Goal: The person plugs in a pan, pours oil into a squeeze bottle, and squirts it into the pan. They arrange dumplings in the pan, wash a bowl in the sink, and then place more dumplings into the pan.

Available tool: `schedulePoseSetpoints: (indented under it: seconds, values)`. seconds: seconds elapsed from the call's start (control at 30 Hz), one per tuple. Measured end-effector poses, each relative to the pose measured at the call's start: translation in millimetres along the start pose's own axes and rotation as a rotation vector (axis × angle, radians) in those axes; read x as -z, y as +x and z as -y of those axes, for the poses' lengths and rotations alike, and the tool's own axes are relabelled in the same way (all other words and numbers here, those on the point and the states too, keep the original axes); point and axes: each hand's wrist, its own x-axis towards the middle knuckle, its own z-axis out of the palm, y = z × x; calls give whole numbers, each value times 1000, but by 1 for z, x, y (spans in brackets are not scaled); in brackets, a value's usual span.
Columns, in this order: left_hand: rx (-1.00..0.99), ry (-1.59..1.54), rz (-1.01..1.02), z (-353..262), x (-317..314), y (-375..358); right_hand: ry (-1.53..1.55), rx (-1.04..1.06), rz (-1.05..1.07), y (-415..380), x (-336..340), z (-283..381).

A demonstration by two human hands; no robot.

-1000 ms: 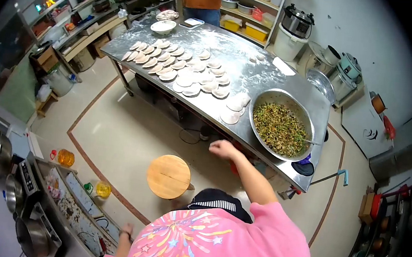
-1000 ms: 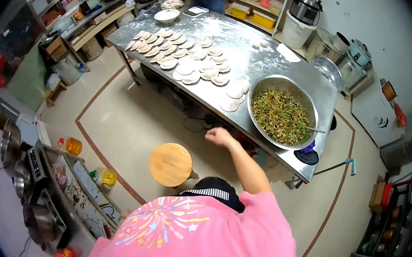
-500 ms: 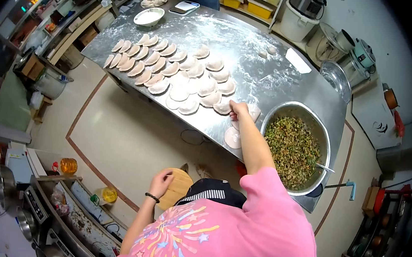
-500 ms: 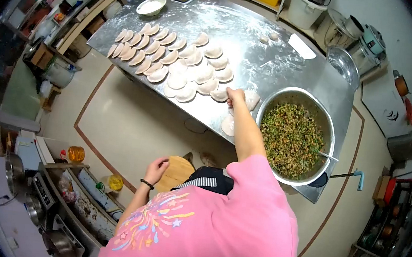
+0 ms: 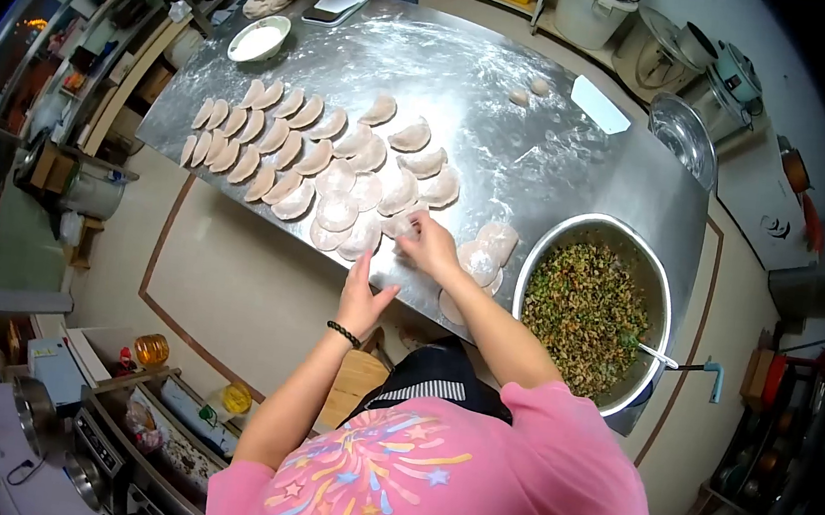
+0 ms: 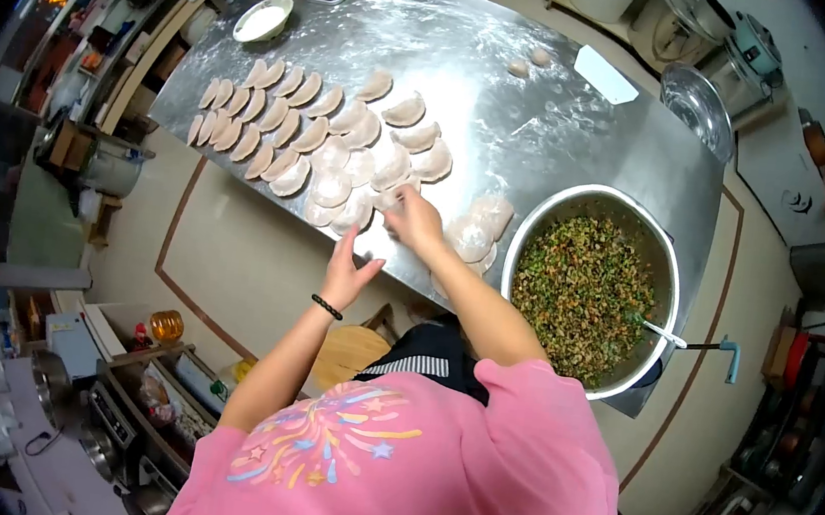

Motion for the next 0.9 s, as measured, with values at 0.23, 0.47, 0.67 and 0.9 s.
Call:
schedulePoseSetpoints:
  seconds: [0.23, 0.47, 0.67, 0.9]
  values:
    - [478, -937, 612, 2, 15, 48, 403, -97, 277, 61, 39, -3]
    - [674, -1326, 405, -13, 7, 20, -329, -282, -167, 129, 47, -64]
    - [674, -1316, 243, 15, 11, 9, -150, -253, -89, 116, 39, -45]
    - [694, -1515, 119, 36, 6, 14, -118, -77, -56, 95, 62, -17]
